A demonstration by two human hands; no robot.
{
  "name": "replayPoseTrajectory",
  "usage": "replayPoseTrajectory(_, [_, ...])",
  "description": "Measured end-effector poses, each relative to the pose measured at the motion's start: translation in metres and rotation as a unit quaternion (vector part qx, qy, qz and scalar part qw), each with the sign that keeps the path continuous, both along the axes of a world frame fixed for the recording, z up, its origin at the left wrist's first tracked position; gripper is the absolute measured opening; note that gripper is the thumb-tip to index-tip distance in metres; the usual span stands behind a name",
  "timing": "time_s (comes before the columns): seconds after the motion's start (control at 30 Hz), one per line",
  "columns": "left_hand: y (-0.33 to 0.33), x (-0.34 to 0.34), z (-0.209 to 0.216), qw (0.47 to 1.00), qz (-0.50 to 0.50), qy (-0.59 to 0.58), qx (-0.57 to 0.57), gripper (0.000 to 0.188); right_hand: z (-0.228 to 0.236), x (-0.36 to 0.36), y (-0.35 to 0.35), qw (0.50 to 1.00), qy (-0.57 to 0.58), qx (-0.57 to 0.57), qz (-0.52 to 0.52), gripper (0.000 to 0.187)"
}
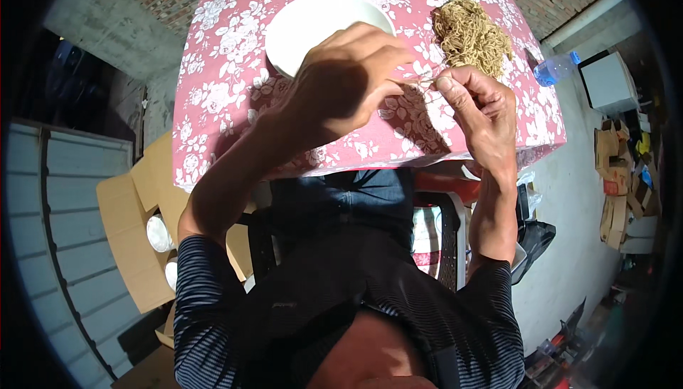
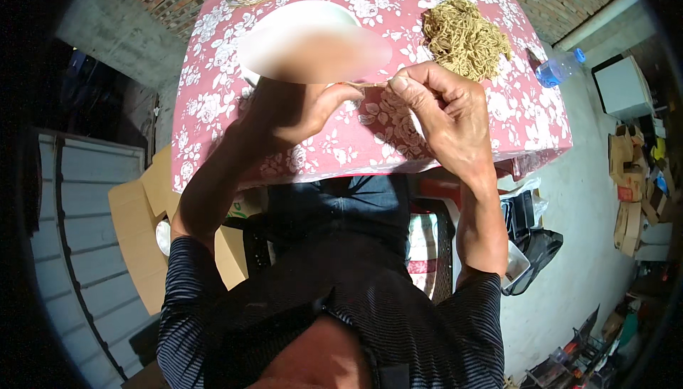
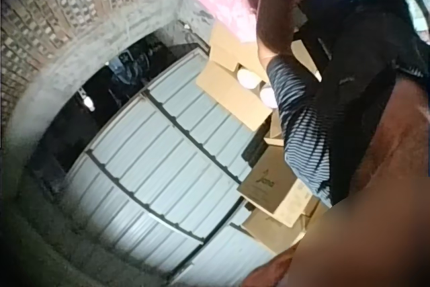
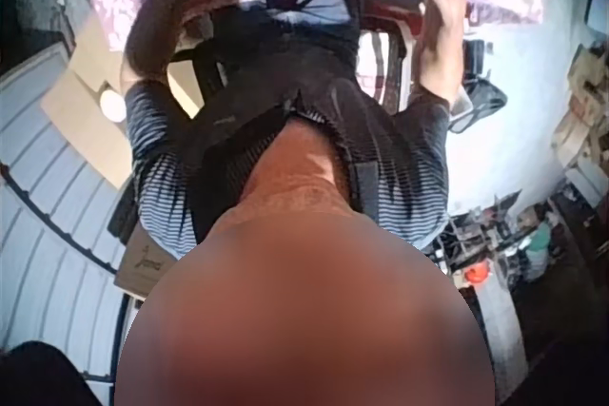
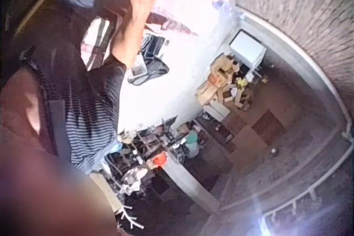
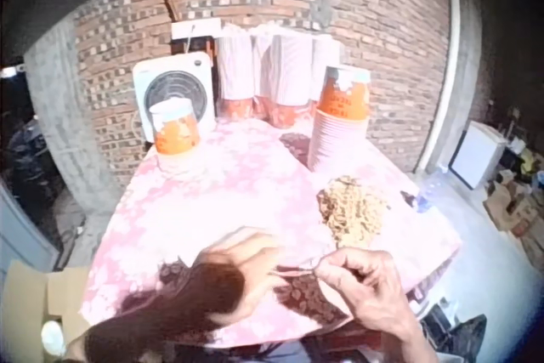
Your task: Placing thin brown fiber material into paper cups and securing it with a small stick.
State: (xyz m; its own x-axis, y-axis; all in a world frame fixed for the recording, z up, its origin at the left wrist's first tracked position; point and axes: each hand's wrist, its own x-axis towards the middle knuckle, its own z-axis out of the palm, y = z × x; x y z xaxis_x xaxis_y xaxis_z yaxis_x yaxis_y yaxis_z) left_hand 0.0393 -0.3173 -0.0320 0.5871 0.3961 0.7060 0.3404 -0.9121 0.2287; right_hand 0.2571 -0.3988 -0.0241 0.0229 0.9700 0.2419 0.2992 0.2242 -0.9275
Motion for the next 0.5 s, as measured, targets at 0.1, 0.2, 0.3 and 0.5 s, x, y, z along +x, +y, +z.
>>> replayPoseTrajectory(0.1, [-0.001, 0.005, -0.005, 0.999, -0.040, 0.007, -0.037, 0.023, 0.002, -0.001, 0.000, 0.999, 0.039, 0.008, 0.002, 0.016])
replayPoseTrajectory(0.2, [-0.002, 0.007, -0.006, 0.999, -0.040, 0.011, -0.008, 0.021, 0.003, 0.001, -0.002, 1.000, 0.020, 0.006, 0.001, 0.016])
replayPoseTrajectory(0.3, [-0.010, 0.007, -0.001, 0.998, -0.019, -0.014, -0.067, 0.017, 0.001, 0.003, -0.002, 1.000, 0.020, -0.005, -0.003, 0.016])
replayPoseTrajectory(0.5, [-0.015, 0.013, 0.004, 0.989, 0.000, -0.015, -0.145, 0.013, -0.004, 0.003, -0.002, 0.999, 0.037, -0.014, -0.008, 0.017])
